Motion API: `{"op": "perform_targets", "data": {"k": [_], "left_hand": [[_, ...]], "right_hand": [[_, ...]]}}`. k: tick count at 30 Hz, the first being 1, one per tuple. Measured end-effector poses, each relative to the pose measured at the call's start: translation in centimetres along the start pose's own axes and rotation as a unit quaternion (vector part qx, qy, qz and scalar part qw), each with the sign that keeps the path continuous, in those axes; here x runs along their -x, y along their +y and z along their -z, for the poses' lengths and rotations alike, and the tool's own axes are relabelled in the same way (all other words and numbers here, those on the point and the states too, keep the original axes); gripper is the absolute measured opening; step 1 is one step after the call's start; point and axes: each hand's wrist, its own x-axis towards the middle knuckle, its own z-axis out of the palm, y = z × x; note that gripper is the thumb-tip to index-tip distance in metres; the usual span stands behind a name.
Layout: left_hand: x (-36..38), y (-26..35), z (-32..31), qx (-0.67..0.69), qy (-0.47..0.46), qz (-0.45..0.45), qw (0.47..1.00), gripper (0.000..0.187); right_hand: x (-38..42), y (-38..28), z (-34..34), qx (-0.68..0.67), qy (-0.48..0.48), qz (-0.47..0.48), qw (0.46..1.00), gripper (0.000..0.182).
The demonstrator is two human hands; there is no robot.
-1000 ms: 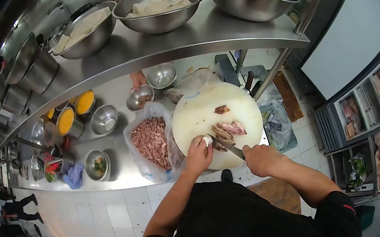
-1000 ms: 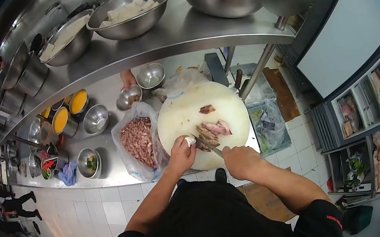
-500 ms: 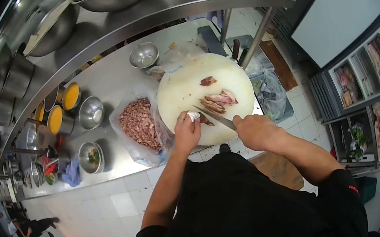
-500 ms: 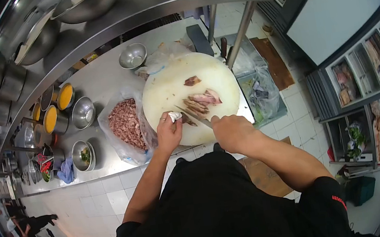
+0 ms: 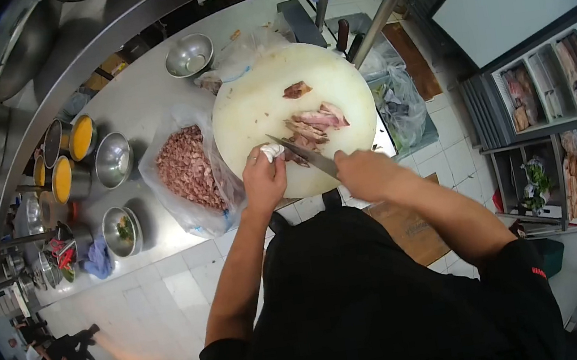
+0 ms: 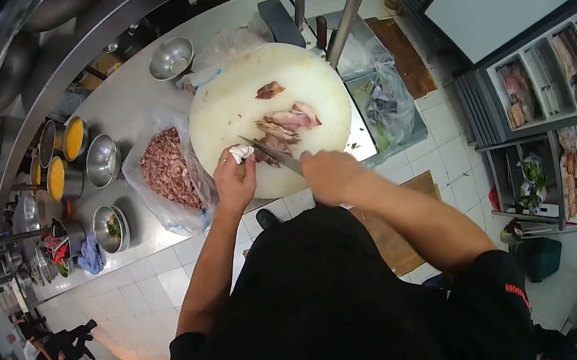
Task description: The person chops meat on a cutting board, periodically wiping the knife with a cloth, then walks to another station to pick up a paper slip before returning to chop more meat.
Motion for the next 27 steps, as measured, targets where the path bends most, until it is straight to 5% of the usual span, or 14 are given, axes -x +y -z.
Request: {"op": "perform_targets", "data": {"k": [5, 20, 27], "left_hand": [[0.4, -0.7, 0.2, 0.081, 0.017, 0.08, 0.993, 0.01], [-0.1, -0.2, 0.3, 0.055, -0.003, 0.026, 0.998, 0.011], [0.1, -0.3, 0.5, 0.05, 0.007, 0.048, 0.998, 0.012]], "right_hand": [[2.2, -0.7, 2.6, -0.028, -0.008, -0.005, 1.0, 0.021], [2.2, -2.8, 2.8, -0.013, -0.072, -0.034, 0.997, 0.023], [2.0, -1.1, 1.7, -0.025, 0.0, -0.019, 1.0, 0.027]]}}
